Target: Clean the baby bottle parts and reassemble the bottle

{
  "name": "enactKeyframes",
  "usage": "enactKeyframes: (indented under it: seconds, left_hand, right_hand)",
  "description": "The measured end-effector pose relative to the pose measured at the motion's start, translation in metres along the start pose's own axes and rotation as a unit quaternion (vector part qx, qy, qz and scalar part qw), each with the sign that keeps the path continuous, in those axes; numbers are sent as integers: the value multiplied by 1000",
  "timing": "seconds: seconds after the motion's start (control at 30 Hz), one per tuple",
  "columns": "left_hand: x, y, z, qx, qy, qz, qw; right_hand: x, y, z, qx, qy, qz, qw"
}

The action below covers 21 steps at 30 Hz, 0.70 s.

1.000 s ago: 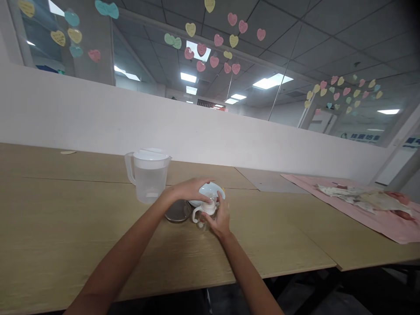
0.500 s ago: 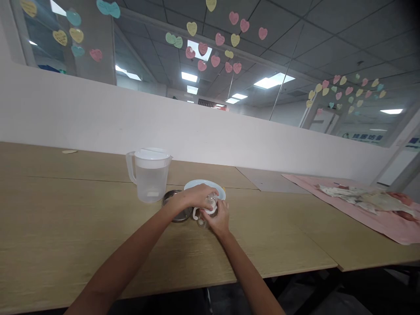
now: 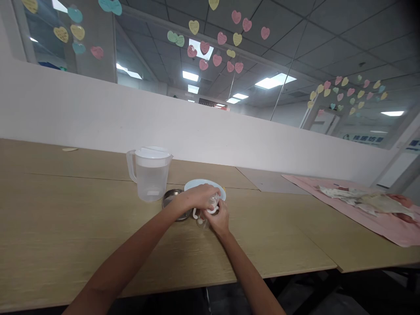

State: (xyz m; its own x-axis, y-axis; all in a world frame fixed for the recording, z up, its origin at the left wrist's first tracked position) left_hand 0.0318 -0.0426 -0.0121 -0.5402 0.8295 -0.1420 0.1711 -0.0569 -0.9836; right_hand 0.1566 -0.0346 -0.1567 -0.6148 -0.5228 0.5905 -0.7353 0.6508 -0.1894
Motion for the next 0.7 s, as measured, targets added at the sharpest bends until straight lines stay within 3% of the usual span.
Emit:
enactKeyframes:
  seconds: [0.17,0.33,0.43,0.53,0.7]
  left_hand:
    - [12,-4,0,-22,-8,56,998]
    - [33,-26,10,-156,-68,126,977]
    - [44,-28,13,-197,-84,115,970]
    - [49,-16,8,-181,-75,90,976]
    - [56,16,-9,-93,-96,61,989]
  right_hand:
    - [-2,0,2,17,0,-12,1000]
    - [-3,-1,3,44,12,-40,998]
    - [-1,-1,4,52,-1,-44,998]
    - [1,-2,4,44,-10,-39,998]
    - [0,-2,5,45,-6,-26,999]
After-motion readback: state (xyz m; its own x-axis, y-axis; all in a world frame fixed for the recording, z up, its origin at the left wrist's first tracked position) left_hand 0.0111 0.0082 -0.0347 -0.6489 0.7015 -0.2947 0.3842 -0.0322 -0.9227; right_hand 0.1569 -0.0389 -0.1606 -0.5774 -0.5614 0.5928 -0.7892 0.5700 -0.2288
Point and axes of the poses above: each hand's wrist, its own z-axis away from the middle knuckle, its own y-axis out of the palm, x = y × z, the point moved 2 cm from there along -z, towards the middle knuckle, and after that the axes turned 5 degrees about -z, right-handed, at the moved point
